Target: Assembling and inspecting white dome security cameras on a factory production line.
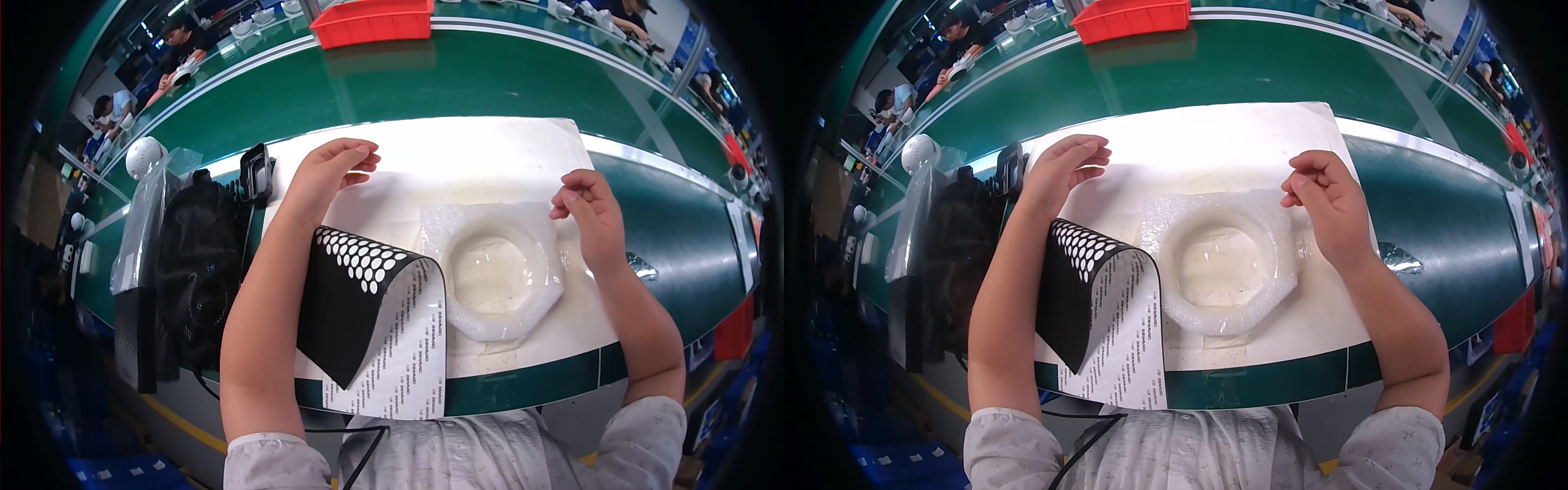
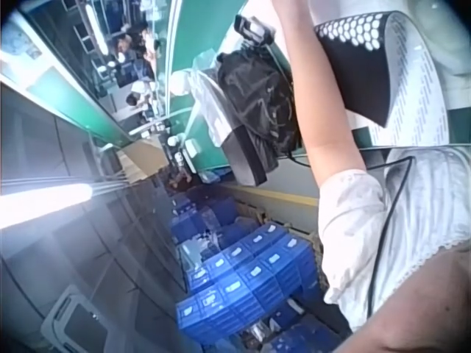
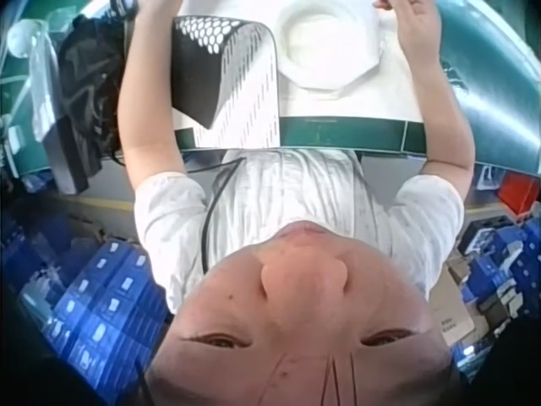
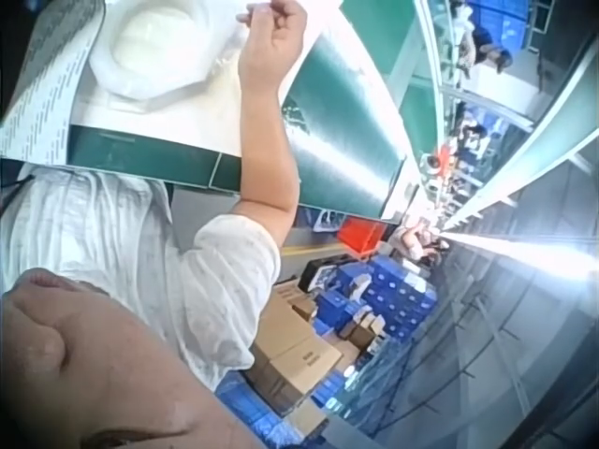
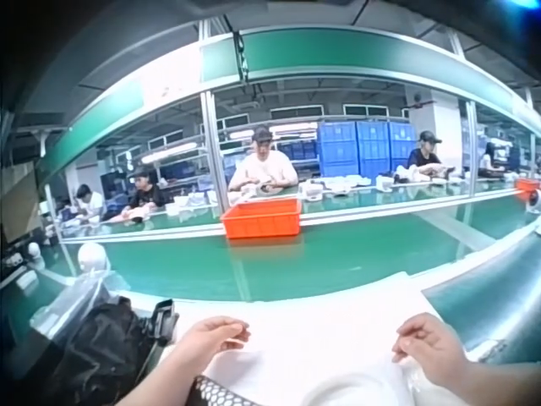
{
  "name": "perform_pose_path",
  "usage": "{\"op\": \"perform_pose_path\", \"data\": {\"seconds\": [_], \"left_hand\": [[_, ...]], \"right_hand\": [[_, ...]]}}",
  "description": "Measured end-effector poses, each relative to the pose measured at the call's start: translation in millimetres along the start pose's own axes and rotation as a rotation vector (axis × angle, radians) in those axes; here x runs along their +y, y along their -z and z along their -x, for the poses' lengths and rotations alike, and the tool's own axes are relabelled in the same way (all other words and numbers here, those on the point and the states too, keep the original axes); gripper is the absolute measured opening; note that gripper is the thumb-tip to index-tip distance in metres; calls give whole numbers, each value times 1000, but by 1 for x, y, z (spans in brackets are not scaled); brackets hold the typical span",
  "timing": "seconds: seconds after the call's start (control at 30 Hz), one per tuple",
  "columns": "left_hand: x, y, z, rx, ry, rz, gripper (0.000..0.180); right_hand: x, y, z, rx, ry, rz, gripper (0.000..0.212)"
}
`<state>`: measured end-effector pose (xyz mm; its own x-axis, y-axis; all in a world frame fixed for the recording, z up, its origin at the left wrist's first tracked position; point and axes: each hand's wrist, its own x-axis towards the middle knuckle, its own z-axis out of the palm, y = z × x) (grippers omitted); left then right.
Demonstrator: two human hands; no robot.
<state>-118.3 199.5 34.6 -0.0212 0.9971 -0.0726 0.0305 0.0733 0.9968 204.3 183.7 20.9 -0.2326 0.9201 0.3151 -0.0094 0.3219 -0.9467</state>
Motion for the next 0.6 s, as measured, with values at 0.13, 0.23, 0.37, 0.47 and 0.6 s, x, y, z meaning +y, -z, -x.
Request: {"op": "perform_pose_path", "data": {"seconds": [0.13, 0.23, 0.37, 0.47, 0.6], "left_hand": [[-7, -1, -2, 15, 14, -17, 20], [-11, -1, -5, -4, 11, 7, 19], [-14, 0, -7, -5, 14, 2, 19], [-14, 1, -7, -4, 19, 6, 17], [-12, 0, -5, -9, 17, -1, 18]], "right_hand": [[6, 4, -5, 9, -6, 36, 15], [9, 5, -7, 36, -95, 51, 15], [12, 4, -7, 8, -137, 91, 15], [11, 1, -6, -6, -126, 91, 15], [10, -2, -6, -4, -113, 83, 15]]}}
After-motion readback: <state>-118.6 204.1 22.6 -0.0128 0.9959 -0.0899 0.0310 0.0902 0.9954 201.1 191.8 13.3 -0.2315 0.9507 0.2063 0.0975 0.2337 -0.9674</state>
